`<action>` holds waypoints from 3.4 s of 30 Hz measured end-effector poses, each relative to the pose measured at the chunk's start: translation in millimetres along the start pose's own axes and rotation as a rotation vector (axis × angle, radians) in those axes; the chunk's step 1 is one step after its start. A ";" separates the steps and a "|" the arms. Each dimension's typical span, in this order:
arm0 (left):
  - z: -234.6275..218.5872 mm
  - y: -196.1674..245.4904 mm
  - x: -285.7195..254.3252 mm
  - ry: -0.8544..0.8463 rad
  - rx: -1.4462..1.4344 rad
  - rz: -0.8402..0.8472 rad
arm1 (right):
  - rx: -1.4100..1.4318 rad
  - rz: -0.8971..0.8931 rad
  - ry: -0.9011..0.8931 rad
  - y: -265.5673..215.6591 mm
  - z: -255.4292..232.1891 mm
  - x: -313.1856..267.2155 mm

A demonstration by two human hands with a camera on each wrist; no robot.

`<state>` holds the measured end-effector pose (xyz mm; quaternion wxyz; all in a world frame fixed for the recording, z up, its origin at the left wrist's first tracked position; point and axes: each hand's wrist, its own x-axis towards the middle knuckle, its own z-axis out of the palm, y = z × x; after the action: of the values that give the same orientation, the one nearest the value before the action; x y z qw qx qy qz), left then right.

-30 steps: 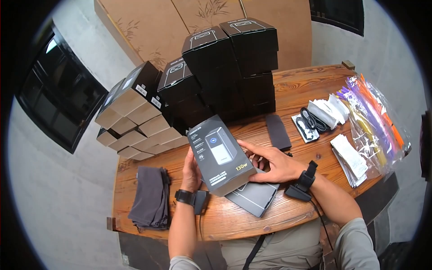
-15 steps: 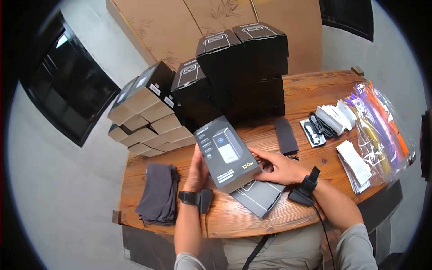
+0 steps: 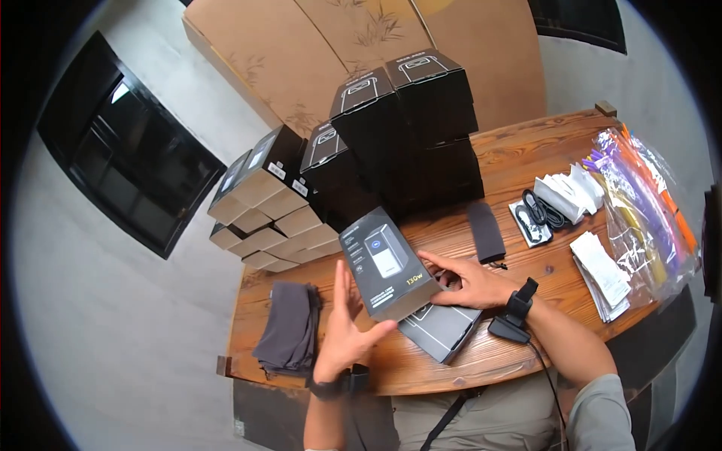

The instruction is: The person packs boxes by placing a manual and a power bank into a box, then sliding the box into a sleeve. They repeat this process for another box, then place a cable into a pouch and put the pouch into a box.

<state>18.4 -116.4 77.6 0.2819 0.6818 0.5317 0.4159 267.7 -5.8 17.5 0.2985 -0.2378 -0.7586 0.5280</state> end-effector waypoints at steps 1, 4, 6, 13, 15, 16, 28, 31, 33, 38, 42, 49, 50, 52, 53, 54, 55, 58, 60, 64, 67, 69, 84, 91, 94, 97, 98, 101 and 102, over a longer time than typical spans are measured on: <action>5.6 3.1 -0.4 0.008 0.045 -0.005 | 0.009 -0.001 -0.014 -1.9 -0.4 -0.3; 15.8 12.5 -4.8 0.136 0.231 -0.028 | -0.038 0.004 -0.035 -1.5 -1.2 -1.0; 12.2 7.8 -8.3 0.191 0.394 -0.067 | -0.061 -0.006 -0.059 3.9 -1.8 -0.3; -36.0 35.3 -21.3 0.437 0.590 0.033 | -0.043 -0.022 -0.076 3.0 -3.3 0.1; -56.7 48.8 -24.1 0.522 0.622 0.085 | -0.034 -0.001 -0.103 0.1 -5.0 0.1; -66.7 63.0 -25.7 0.569 0.617 0.045 | -0.039 0.006 -0.095 1.2 -4.7 0.0; -236.8 39.2 91.0 0.991 0.323 0.186 | -0.062 0.038 -0.112 -0.2 -4.8 0.4; -252.1 25.5 128.4 1.034 0.486 0.048 | -0.058 0.030 -0.108 0.7 -3.8 0.8; -250.6 12.5 151.9 1.058 0.538 0.019 | -0.048 0.015 -0.090 4.8 -2.9 1.5; -222.5 20.8 166.5 1.032 0.762 -0.112 | -0.047 -0.001 -0.082 6.0 -2.3 0.7; -233.6 4.0 181.3 1.072 1.010 -0.124 | -0.044 -0.010 -0.104 1.2 -3.7 1.7; -268.4 -38.5 205.8 1.114 0.827 -0.142 | -0.044 -0.016 -0.093 6.2 -2.3 1.2; -269.5 -42.7 206.4 1.092 0.745 -0.173 | -0.045 -0.017 -0.090 7.2 -2.1 1.0; -259.0 -35.1 198.1 1.047 0.585 -0.235 | -0.046 -0.020 -0.087 8.2 -1.7 1.6; -253.0 -31.7 193.0 1.040 0.548 -0.210 | -0.046 -0.012 -0.090 7.5 -1.6 1.6; -246.0 -29.1 186.5 1.034 0.510 -0.186 | -0.046 -0.003 -0.094 6.2 -2.2 1.8; -239.0 -28.5 178.6 1.028 0.473 -0.163 | -0.046 0.006 -0.100 5.8 -2.5 1.9; -212.0 -27.3 151.2 1.072 0.118 -0.054 | -0.064 0.024 -0.145 7.8 -4.1 4.2; -177.0 -15.6 126.1 0.978 -0.121 -0.028 | -0.045 0.010 -0.071 15.6 -1.4 2.4; -109.0 -24.8 88.2 0.613 -0.337 -0.160 | 0.173 0.059 -0.024 16.4 3.3 0.4; -62.8 -30.6 75.0 0.384 -0.405 -0.247 | 0.222 0.098 -0.045 21.1 2.2 3.7; -44.3 -46.2 73.5 0.250 -0.399 -0.222 | 0.209 0.102 -0.053 18.1 1.6 3.8; -3.9 -74.9 48.2 -0.295 -0.402 -0.295 | 0.104 0.041 0.043 16.1 2.7 4.0; 15.0 -76.4 65.4 -0.151 -0.366 -0.339 | 0.066 0.020 0.057 18.0 2.2 5.2; 20.9 -74.9 73.1 -0.135 -0.351 -0.327 | 0.043 0.034 0.089 13.9 1.1 4.1; 25.1 -82.3 78.0 -0.123 -0.390 -0.311 | 0.010 0.038 0.136 11.9 1.3 3.0; 26.3 -85.0 79.0 -0.124 -0.415 -0.316 | 0.018 0.026 0.151 10.6 1.6 3.1; 28.7 -97.2 80.8 -0.141 -0.507 -0.293 | 0.045 -0.001 0.192 4.3 3.9 3.6; 28.7 -101.2 80.2 -0.148 -0.540 -0.281 | 0.055 -0.010 0.204 1.1 4.8 3.7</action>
<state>0.7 -9.9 1.2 0.5455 0.5306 0.4691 0.4482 261.7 -6.1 15.9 0.3833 -0.2781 -0.7106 0.5204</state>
